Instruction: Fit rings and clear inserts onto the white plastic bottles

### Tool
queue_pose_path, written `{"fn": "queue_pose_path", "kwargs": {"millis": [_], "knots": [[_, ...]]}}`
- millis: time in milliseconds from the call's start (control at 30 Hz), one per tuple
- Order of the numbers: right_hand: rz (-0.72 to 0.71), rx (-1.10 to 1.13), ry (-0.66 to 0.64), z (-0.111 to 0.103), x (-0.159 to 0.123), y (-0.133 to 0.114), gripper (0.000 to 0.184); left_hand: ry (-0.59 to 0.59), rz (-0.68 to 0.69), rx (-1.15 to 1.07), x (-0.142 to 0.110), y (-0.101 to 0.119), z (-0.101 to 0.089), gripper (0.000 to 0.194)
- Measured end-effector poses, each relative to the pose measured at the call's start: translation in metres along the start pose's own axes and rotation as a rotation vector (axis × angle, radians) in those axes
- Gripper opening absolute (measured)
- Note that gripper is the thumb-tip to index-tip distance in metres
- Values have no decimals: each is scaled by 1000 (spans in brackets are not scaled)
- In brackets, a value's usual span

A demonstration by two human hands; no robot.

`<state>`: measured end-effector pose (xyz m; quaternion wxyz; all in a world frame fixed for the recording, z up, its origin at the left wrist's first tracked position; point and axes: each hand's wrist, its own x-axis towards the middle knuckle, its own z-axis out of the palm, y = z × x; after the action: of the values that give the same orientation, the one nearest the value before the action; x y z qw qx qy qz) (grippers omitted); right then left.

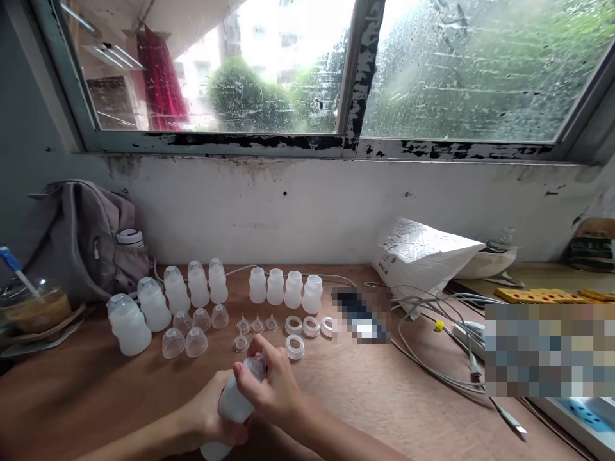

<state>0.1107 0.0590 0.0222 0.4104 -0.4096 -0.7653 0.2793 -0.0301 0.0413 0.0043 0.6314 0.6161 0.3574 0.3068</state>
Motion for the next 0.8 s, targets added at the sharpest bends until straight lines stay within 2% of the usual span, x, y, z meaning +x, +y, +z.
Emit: {"fn": "queue_pose_path", "kwargs": {"millis": [67,200,300,367,433,533,600,800], "knots": [[18,87,-42,-1,-2,-2,25,-78,-83,-111,-3,3,-1,31],[97,410,-261,-3,-2,-7,25,-265,-215,-459,-6,-4,-4,35],[142,613,-357,-8,6,-6,29,-348,-166,-681,-7,-12,-10,41],[146,668,-345,-14,15,0,38,-323,-107,-754,-6,-14,-17,40],[143,671,-295,-20,24,7,46,-274,-56,-760,-5,-15,-23,38],[152,624,-246,-28,33,13,32,-223,-26,-720,-3,-15,-29,37],[172,569,-218,-31,35,12,24,-212,-38,-675,-1,-15,-30,37],[221,393,-160,-28,33,3,29,-233,-83,-473,1,-17,-30,40]]}}
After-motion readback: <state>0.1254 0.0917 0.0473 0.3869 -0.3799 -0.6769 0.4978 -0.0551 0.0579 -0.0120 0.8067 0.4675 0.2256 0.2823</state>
